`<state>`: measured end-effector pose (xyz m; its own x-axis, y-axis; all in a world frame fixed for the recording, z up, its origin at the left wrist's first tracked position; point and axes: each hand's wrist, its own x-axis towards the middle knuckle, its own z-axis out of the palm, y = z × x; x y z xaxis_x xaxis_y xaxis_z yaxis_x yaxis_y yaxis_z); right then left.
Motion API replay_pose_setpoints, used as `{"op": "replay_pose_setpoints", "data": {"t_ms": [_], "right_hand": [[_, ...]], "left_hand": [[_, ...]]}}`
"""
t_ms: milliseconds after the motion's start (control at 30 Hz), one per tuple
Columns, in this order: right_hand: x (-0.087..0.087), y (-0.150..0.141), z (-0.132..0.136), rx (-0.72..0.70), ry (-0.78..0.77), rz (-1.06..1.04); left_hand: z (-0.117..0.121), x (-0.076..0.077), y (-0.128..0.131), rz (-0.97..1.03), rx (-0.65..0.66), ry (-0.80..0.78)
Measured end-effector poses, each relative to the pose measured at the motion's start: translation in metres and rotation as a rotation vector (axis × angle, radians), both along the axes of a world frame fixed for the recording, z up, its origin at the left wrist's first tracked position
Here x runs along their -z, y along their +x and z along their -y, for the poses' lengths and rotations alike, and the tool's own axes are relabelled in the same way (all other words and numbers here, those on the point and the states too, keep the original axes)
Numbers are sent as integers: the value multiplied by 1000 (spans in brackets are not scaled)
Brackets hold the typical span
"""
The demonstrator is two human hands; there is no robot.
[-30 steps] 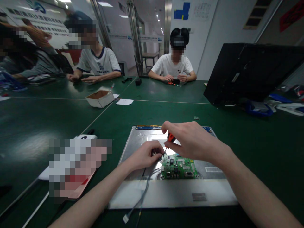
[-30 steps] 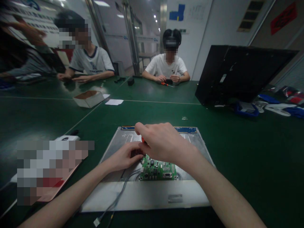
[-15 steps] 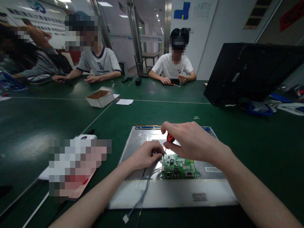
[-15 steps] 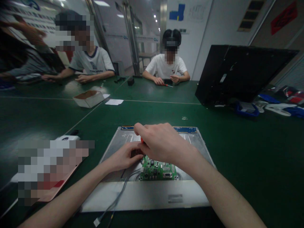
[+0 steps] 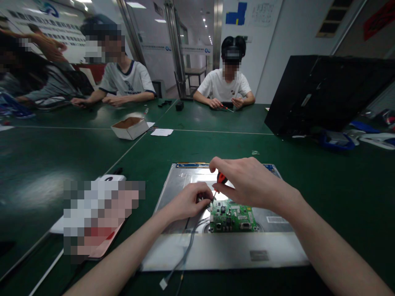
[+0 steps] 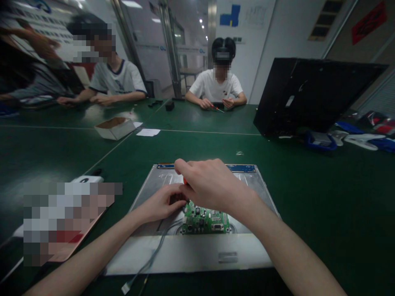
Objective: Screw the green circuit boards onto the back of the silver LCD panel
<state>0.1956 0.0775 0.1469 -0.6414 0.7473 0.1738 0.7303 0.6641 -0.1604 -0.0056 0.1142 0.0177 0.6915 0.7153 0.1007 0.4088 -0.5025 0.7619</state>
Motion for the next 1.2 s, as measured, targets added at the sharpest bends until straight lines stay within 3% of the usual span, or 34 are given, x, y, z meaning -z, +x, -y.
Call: {"op": "replay_pose_setpoints", "data": {"t_ms": [333, 600, 900, 1200], "right_hand": [[-1, -1, 1, -3, -5, 12], [2, -7, -1, 43, 123, 65], [3, -4, 0, -29, 38, -13], [2, -4, -1, 15, 54, 40]], "left_hand": [[-1, -1, 0, -12, 15, -18], [1, -2, 2, 14, 4, -32], [-2, 3, -1, -2, 19, 0], [-2, 4, -2, -5, 22, -12]]}}
